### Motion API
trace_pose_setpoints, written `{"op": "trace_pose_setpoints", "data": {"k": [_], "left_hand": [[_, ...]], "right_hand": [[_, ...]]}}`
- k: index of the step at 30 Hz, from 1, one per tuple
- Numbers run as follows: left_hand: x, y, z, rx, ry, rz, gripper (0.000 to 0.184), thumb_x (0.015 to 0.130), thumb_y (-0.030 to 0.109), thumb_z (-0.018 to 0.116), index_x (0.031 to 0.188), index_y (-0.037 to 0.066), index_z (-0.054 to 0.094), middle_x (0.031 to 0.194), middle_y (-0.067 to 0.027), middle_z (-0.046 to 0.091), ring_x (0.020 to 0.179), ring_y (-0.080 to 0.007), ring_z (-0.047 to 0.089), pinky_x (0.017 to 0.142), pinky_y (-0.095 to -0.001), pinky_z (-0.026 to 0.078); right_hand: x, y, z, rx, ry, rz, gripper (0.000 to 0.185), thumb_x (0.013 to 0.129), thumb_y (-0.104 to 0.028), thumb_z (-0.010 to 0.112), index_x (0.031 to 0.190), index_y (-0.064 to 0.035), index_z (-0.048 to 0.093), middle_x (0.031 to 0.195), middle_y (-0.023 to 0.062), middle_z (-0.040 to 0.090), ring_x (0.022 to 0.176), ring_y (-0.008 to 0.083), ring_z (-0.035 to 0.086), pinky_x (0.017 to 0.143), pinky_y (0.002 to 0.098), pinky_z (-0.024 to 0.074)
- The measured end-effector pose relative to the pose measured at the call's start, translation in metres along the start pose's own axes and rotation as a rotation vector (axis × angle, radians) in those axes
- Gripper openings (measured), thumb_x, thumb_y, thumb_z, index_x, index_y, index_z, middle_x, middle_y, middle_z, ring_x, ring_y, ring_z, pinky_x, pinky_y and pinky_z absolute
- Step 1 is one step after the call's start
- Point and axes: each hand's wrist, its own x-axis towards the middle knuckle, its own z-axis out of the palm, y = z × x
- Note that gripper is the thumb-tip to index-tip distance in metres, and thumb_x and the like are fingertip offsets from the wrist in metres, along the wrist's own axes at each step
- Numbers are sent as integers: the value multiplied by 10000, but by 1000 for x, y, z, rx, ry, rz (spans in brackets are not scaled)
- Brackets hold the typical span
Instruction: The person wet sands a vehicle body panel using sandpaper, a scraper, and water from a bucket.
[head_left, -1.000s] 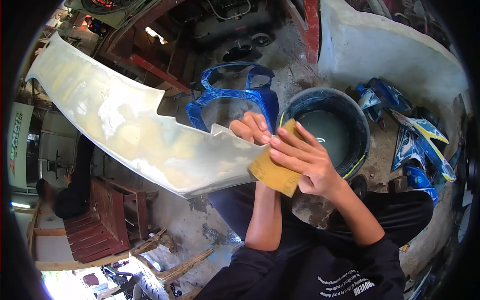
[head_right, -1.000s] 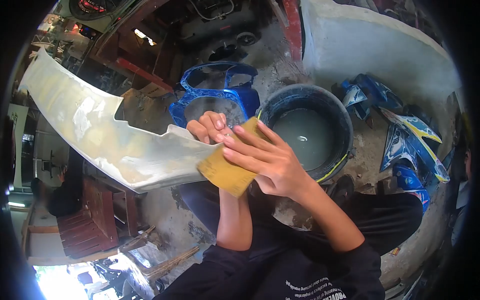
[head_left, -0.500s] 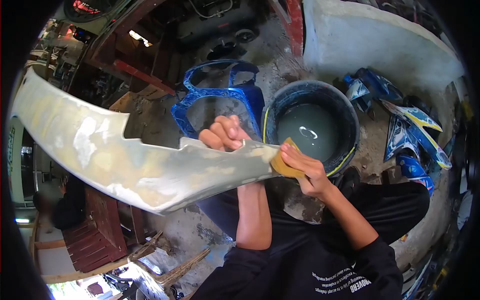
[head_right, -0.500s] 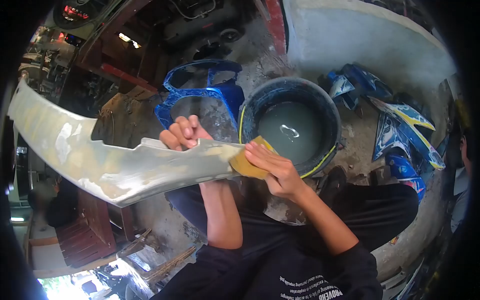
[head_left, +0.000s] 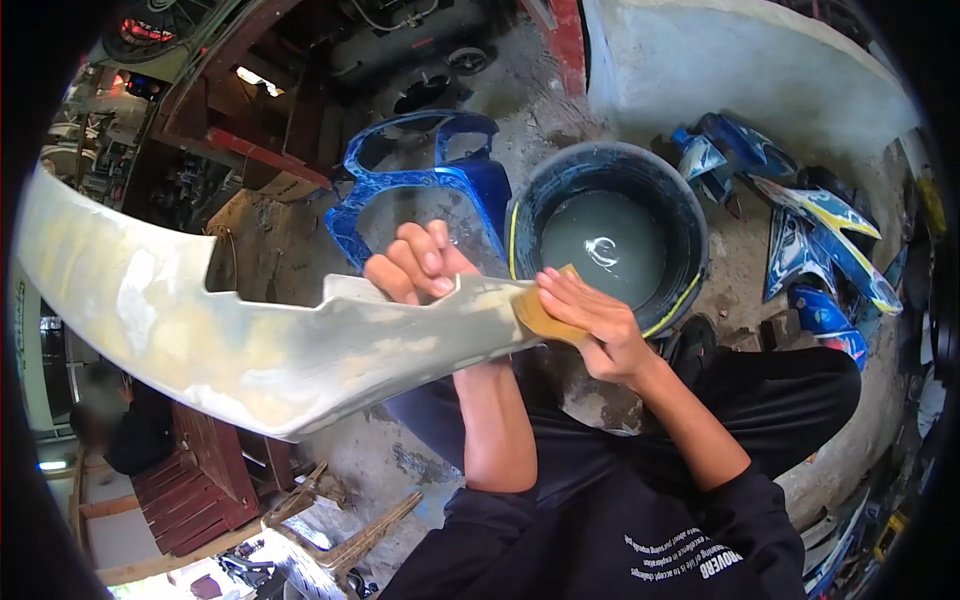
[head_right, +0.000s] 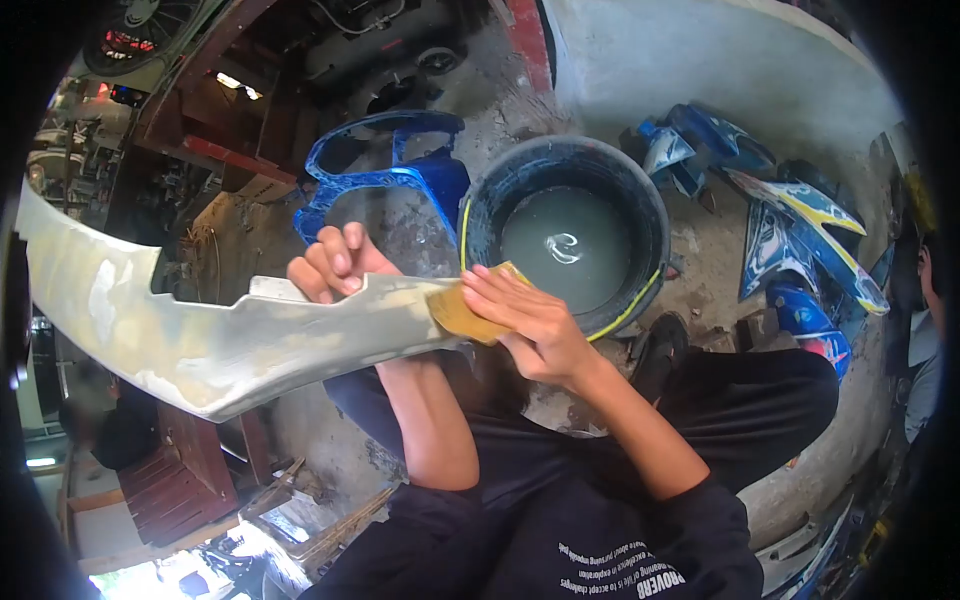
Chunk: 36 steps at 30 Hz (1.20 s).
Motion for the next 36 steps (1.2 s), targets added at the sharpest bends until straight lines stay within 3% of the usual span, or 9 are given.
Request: {"op": "trace_pose_setpoints", "data": {"k": [6, 11, 14, 16, 19, 27, 31, 33, 36], "left_hand": [[4, 1, -7, -76, -138, -28, 236, 908, 219, 637, 731, 162, 493, 630, 26, 498, 831, -138, 513, 889, -341, 384], [0, 5, -5, -77, -32, -73, 245, 889, 179, 670, 721, 175, 491, 630, 41, 498, 811, -106, 506, 882, -310, 380], [-1, 7, 9, -76, 22, -102, 256, 880, 154, 681, 714, 181, 488, 624, 47, 495, 792, -93, 502, 874, -295, 379], [0, 7, 7, -92, -11, -112, 235, 900, 171, 657, 723, 173, 503, 611, 43, 489, 781, -95, 500, 885, -305, 371], [7, 6, 3, -172, -204, -191, 201, 931, 208, 615, 755, 154, 537, 603, 25, 527, 784, -101, 521, 898, -327, 356], [-1, 4, 15, -51, -64, -117, 210, 934, 229, 621, 758, 169, 522, 582, 42, 516, 760, -102, 508, 879, -316, 356], [0, 4, 18, 10, -108, -144, 125, 924, 234, 639, 899, 158, 543, 587, 50, 504, 781, -96, 487, 882, -322, 354], [2, 6, 17, 20, -117, -159, 136, 921, 233, 645, 967, 153, 545, 590, 53, 497, 787, -92, 476, 883, -324, 353], [-2, 2, 13, 157, -46, -65, 281, 924, 361, 621, 1053, 137, 510, 555, 50, 489, 723, -107, 438, 846, -321, 329]], "right_hand": [[46, -38, 10, 110, 61, -121, 596, 760, 24, 593, 1351, -41, 545, 1418, 142, 509, 1346, 296, 448, 1141, 468, 324], [3, -6, 10, 128, 116, 79, 416, 892, 27, 506, 1304, 26, 559, 1341, 178, 572, 1312, 317, 492, 1135, 443, 325], [2, -11, -1, 190, 134, 149, 392, 902, 17, 500, 1287, 34, 571, 1329, 175, 582, 1308, 316, 496, 1133, 447, 327], [21, -25, -1, 243, 132, 70, 364, 913, 0, 509, 1266, 26, 591, 1313, 173, 595, 1274, 325, 529, 1104, 444, 362], [45, -44, 3, 360, 157, -50, 350, 917, -11, 520, 1256, 28, 596, 1303, 168, 604, 1251, 333, 548, 1084, 446, 381], [3, -8, -16, 270, 130, 155, 270, 911, -14, 540, 1141, 105, 616, 1105, 236, 663, 1054, 359, 642, 998, 421, 444], [39, -43, -8, 460, 166, 85, 242, 909, -7, 543, 1106, 124, 596, 1082, 249, 643, 1000, 370, 639, 896, 388, 476], [47, -48, -5, 466, 164, 82, 244, 917, -30, 549, 1106, 117, 595, 1092, 253, 634, 1013, 374, 630, 906, 393, 472], [29, -33, -3, 392, 177, 115, 233, 925, -44, 543, 1091, 106, 608, 1067, 247, 641, 1004, 381, 625, 905, 401, 467]]}}
